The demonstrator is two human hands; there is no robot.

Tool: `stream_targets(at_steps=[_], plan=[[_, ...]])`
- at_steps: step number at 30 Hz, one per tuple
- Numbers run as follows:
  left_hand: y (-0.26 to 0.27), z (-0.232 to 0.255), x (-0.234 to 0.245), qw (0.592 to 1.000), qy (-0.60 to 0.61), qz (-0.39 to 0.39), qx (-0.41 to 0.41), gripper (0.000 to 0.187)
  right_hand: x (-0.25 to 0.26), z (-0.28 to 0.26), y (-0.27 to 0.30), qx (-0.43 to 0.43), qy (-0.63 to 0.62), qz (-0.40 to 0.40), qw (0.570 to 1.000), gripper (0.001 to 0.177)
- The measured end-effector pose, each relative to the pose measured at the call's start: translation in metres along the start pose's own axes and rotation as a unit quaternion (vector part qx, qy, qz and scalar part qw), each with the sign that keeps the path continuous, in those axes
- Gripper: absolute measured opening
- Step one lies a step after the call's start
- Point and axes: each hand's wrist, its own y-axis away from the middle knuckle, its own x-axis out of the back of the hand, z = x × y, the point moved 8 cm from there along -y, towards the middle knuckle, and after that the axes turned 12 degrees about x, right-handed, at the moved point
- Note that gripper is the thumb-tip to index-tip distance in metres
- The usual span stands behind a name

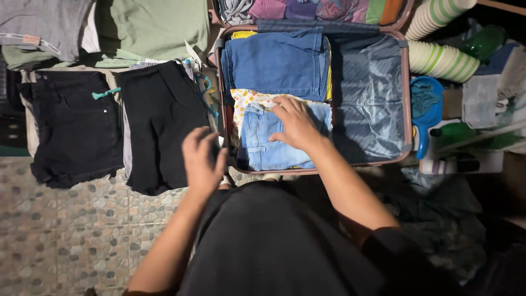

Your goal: Packing various items of clothing into a suitcase.

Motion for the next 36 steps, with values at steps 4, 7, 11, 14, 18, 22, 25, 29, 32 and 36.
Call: stream_targets(at_steps=[4, 7, 11, 14, 18, 22, 25, 29, 32, 36], plan=[[0.012, 0.029, -0.029, 0.998, 0.032, -0.051, 0.008, 0.052, 0.016, -0.015, 0.031, 0.049, -0.03, 0.038, 0.998, 0.064], [0.017, 0.057, -0.038, 0.989, 0.101, -0.11, -0.007, 0.068, 0.034, -0.027, 0.059, 0.092, -0.035, 0.044, 0.994, 0.053], [0.035, 0.092, -0.051, 0.965, 0.17, -0.194, -0.056, 0.087, 0.05, -0.051, 0.097, 0.184, -0.029, 0.061, 0.981, 0.042], [0.045, 0.083, -0.071, 0.972, 0.118, -0.181, -0.093, 0.06, 0.048, -0.054, 0.122, 0.24, -0.017, 0.09, 0.967, 0.038], [0.046, 0.084, -0.079, 0.972, 0.122, -0.181, -0.088, 0.042, 0.067, -0.059, 0.114, 0.265, -0.048, 0.062, 0.961, 0.046], [0.042, 0.091, -0.085, 0.971, 0.155, -0.173, -0.06, 0.034, 0.076, -0.031, 0.085, 0.172, 0.008, -0.009, 0.985, 0.069], [0.042, 0.099, -0.08, 0.973, 0.17, -0.146, -0.056, 0.029, 0.08, -0.023, 0.072, 0.187, 0.0, -0.073, 0.98, 0.057], [0.053, 0.126, -0.052, 0.965, 0.204, -0.094, -0.136, 0.021, 0.098, -0.047, 0.095, 0.329, -0.006, -0.028, 0.944, 0.038], [0.069, 0.138, -0.04, 0.961, 0.194, -0.083, -0.178, 0.022, 0.095, -0.056, 0.116, 0.361, 0.014, -0.019, 0.932, 0.029], [0.077, 0.134, -0.042, 0.966, 0.184, -0.084, -0.161, 0.022, 0.098, -0.066, 0.122, 0.365, -0.016, -0.024, 0.93, 0.042]])
